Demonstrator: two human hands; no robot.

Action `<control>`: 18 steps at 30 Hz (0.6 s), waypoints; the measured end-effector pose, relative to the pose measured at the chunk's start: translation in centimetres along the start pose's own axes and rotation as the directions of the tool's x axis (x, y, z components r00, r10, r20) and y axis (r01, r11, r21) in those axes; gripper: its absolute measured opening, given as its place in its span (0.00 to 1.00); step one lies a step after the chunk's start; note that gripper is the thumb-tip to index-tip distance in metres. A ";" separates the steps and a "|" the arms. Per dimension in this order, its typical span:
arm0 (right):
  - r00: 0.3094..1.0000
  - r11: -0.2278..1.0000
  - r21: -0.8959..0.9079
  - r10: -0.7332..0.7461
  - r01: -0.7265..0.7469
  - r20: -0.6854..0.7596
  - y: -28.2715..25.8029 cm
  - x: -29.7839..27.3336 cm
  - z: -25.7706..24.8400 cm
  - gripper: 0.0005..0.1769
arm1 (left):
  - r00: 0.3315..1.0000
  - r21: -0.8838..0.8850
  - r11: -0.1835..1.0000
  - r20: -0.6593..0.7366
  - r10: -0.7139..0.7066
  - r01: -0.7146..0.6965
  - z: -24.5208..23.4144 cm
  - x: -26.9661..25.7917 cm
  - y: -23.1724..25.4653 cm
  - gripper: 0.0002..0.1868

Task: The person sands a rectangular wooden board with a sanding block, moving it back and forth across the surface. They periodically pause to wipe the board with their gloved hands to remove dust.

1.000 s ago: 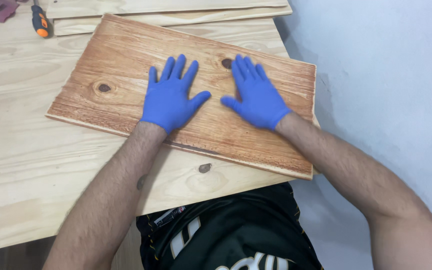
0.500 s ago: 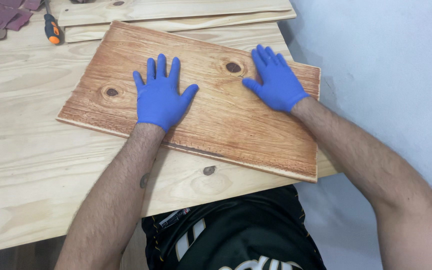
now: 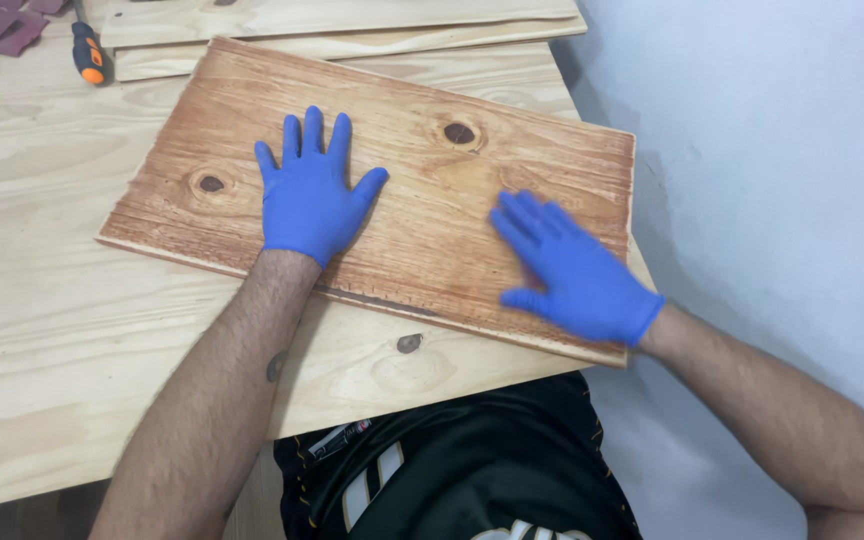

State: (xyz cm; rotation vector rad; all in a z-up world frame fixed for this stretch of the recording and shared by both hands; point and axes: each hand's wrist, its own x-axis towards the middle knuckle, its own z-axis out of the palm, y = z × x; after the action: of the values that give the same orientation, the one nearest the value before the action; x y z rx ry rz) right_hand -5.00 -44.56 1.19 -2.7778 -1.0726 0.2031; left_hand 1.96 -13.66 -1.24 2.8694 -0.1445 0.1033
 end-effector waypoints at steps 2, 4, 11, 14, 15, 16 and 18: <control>0.991 0.992 0.000 0.123 -0.123 -0.059 4.7 1.1 -0.1 0.51 | 1.000 -0.005 1.000 0.002 0.011 -0.011 0.0 -0.3 -0.1 0.42; 0.935 0.943 -0.060 0.315 -0.328 -0.160 10.7 2.1 0.3 0.47 | 1.000 0.016 1.000 0.000 0.013 -0.013 -0.1 0.0 0.1 0.42; 0.955 0.965 -0.030 0.254 -0.262 -0.154 0.3 -0.5 -0.3 0.51 | 0.999 0.007 1.000 -0.016 0.029 -0.029 0.2 0.0 -0.2 0.41; 0.997 0.995 0.076 0.063 -0.066 0.046 -3.9 -3.3 0.4 0.59 | 0.999 0.013 0.999 -0.027 0.033 -0.033 0.1 -0.2 0.0 0.40; 0.997 0.998 0.039 0.037 -0.040 0.075 -3.9 -3.7 0.6 0.60 | 0.999 0.014 0.999 -0.026 0.029 -0.028 0.1 -0.1 0.0 0.41; 0.994 1.000 0.003 0.013 -0.013 0.104 -3.9 -4.2 0.8 0.61 | 0.999 0.015 1.000 -0.025 0.025 -0.024 0.1 0.0 0.0 0.41; 0.995 0.995 0.040 0.088 -0.090 0.039 -0.3 -2.4 -0.1 0.57 | 1.000 0.018 1.000 -0.018 0.023 -0.022 0.2 0.1 0.0 0.41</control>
State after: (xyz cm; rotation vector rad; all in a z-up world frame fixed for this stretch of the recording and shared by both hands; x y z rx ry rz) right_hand -6.97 -45.99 1.54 -2.7974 -0.9425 0.2856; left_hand 2.10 -13.73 -1.44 2.8839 -0.1731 0.1354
